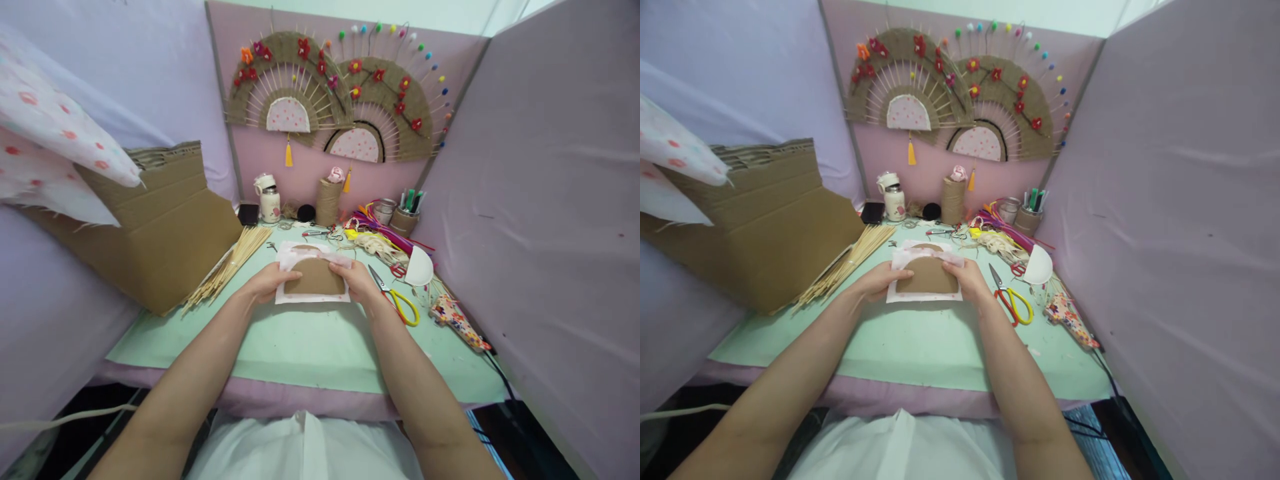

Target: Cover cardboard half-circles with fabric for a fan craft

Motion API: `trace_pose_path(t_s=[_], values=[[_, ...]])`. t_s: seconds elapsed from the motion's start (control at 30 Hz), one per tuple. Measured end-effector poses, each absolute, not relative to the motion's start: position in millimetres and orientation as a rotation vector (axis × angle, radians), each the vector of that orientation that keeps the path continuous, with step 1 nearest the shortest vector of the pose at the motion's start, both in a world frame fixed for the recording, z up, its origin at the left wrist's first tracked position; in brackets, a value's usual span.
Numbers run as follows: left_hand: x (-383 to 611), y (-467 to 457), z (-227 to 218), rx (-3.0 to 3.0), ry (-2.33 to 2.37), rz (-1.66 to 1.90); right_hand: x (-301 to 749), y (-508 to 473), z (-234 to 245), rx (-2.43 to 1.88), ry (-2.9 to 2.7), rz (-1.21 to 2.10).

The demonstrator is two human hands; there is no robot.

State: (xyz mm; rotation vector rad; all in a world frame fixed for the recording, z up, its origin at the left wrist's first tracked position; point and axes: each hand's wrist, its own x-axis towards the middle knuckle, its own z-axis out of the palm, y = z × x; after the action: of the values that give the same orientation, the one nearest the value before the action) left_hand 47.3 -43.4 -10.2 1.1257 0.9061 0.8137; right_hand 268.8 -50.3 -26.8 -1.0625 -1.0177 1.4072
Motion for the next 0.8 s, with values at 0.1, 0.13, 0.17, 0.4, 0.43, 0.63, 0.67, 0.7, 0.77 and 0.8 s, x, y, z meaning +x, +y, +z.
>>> trace_pose_path(t_s=[0.1, 0.13, 0.17, 0.4, 0.43, 0.63, 0.67, 0.7, 0.77, 0.8], values=[[45.6, -43.2, -11.4, 1.114, 0.911, 0.770, 273.0, -51.2, -24.1, -1.054, -1.009, 1.433], [45.2, -42.8, -11.7, 1.108, 0.912, 0.780, 274.0, -51.7, -23.3, -1.056, -1.008, 1.453], [44.7, -42.2, -11.7, 1.103, 0.912, 0.795, 274.8, -52.2, -22.8, -1.062, -1.010, 1.477], [41.2, -37.6, -11.2, 1.076, 0.921, 0.899, 275.0, -50.6, -26.5, -1.116, -1.043, 1.534], [41.1, -37.3, -11.3, 1.075, 0.924, 0.900, 274.9, -50.0, -26.9, -1.123, -1.043, 1.530], [39.1, -40.8, -7.6, 1.073, 0.916, 0.868, 274.5, -52.0, -24.7, -1.114, -1.051, 1.545], [38.4, -42.1, -6.6, 1.077, 0.892, 0.840, 274.3, -52.8, -23.9, -1.106, -1.052, 1.554], [37.8, -43.4, -5.7, 1.079, 0.860, 0.807, 274.0, -53.5, -23.3, -1.096, -1.050, 1.567], [37.1, -45.3, -4.9, 1.075, 0.800, 0.742, 273.5, -54.5, -22.1, -1.075, -1.035, 1.593], [37.1, -45.8, -5.0, 1.069, 0.782, 0.723, 273.4, -54.7, -21.6, -1.065, -1.025, 1.602]])
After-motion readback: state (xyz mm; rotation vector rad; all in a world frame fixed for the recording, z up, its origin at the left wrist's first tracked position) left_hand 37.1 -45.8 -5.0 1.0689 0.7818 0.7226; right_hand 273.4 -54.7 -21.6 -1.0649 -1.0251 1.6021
